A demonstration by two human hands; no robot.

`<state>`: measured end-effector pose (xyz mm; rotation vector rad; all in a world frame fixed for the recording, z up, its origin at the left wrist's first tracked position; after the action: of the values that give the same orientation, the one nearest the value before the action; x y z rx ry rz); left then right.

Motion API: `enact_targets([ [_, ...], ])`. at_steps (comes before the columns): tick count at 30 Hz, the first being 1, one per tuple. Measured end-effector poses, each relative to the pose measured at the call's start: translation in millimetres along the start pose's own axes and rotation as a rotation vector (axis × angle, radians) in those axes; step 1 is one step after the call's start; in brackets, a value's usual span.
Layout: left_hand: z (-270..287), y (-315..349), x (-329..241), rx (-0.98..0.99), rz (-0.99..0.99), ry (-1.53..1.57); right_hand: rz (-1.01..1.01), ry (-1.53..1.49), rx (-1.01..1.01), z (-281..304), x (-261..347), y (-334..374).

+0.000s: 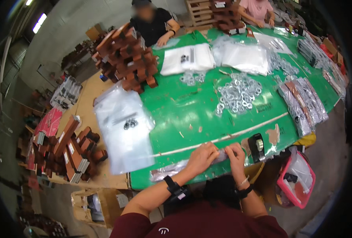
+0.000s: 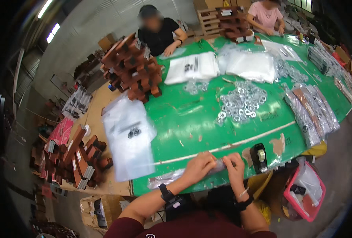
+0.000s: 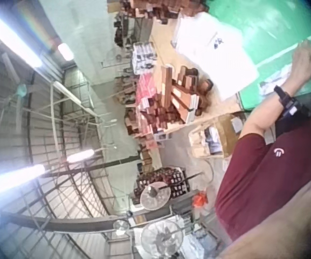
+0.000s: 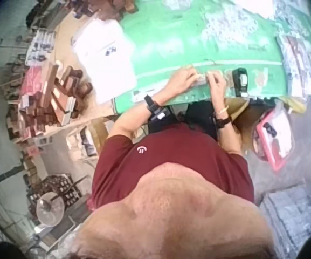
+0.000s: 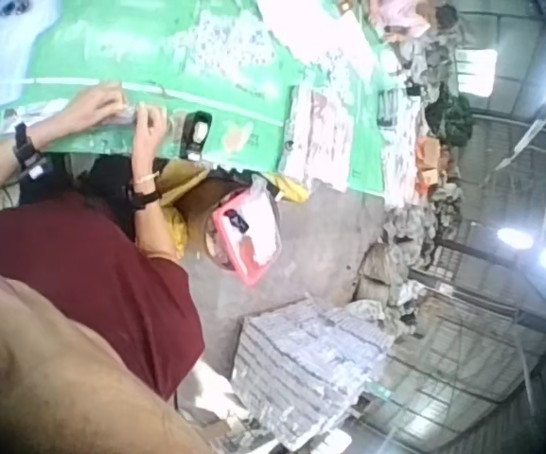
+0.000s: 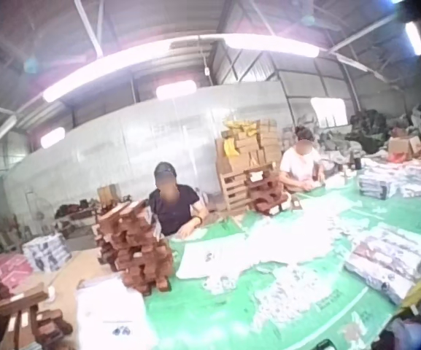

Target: Picking up a wooden component and a small bag of hardware, placing them both into a larger plastic sleeve, and sealing the sleeve with adhesive tape.

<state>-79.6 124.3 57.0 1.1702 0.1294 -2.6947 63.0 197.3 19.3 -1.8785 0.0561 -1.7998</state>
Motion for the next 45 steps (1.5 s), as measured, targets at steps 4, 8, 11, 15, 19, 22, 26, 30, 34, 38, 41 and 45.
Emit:
enact_targets([
  [4,1.6,-7.3,4.8,-0.004,-0.002,-0.025,-0.003,-0.003,-0.055,-4.3,-4.6,-2.1],
  [8,2.8,-11.5,2.0,0.015,0.008,-0.051,-0.013,0.005,-0.101,-1.5,-4.3,-7.3],
  [11,2.4,-3.5,-2.3,0.034,0.036,-0.041,0.011,0.028,-0.100,-0.2,7.0,-6.6],
  [15,-2.1,-6.4,5.2,0.034,0.005,-0.011,0.013,0.034,-0.093,-3.4,-4.5,-1.5],
  [19,0.2,-2.7,7.6,0.067,0.165,-0.060,-0.023,0.052,-0.087,-2.9,4.8,-1.1],
  [22,6.2,-5.0,4.8,0.073,0.125,-0.129,0.006,-0.037,-0.108,-7.6,10.2,-4.6],
  [26,5.1,-2.0,-0.7,0.055,0.121,-0.002,-0.006,0.040,-0.121,0.3,9.6,-2.7],
  [30,5.0,0.4,-0.9,0.052,0.154,-0.012,-0.027,0.008,-0.092,-4.4,2.4,-0.4],
  [34,4.9,-8.3,-3.0,0.053,0.157,-0.079,-0.087,0.026,-0.132,-1.1,-7.4,-8.7],
  [38,11.8,-18.3,-11.5,0.048,0.126,-0.092,-0.085,0.124,-0.066,-3.1,0.4,-22.1],
  [41,10.6,-22.1,-13.8,0.040,0.112,-0.078,-0.104,0.148,-0.036,1.0,-0.8,-24.2],
  [45,8.1,-17.4,-3.2,0.051,0.153,-0.068,-0.022,0.223,0.065,-8.3,-12.4,-22.9],
])
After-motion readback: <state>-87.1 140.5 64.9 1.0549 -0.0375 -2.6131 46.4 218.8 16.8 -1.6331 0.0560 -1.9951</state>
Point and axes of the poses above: each hand's wrist, its own y-axis away from the middle knuckle, its own z-axis out of the back of the hand, x = y × z, the point moved 10 cm from there along -y, towards the middle knuckle, and after that the axes turned 11 degrees about z, right-handed, at the moved point
